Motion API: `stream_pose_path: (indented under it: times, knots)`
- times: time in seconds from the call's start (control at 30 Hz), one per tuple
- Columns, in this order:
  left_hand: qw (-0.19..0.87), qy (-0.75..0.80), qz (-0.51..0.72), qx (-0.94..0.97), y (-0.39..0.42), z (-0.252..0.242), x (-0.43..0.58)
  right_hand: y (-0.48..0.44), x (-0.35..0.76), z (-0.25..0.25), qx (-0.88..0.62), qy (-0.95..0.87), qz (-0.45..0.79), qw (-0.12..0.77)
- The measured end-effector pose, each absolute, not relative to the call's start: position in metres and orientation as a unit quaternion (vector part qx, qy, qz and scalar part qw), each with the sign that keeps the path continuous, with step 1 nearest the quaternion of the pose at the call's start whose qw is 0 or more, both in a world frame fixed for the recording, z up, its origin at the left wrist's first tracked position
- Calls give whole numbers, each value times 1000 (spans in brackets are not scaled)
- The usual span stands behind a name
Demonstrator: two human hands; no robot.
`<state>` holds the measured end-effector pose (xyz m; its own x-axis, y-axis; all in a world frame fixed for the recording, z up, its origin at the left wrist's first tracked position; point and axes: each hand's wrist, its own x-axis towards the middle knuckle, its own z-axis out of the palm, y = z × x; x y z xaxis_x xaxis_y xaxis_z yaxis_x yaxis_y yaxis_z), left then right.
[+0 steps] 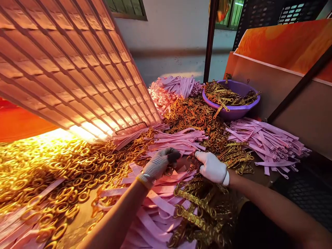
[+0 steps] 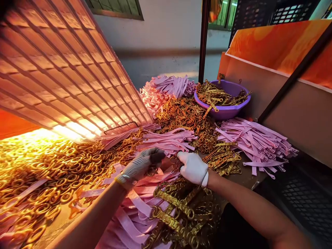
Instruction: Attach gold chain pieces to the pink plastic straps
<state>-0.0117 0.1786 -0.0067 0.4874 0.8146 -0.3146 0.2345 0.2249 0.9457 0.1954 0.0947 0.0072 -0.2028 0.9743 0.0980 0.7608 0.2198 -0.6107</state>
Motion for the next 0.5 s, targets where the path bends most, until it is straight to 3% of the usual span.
stream_pose_path:
  times: [0.27,0.5]
  knots:
    - [740,417,264,457,160,-7,-21,100,166,21,-598,-777,167,109]
    - [734,435,327,406,158,-9,-16,98,159,31,-618,-773,144,3]
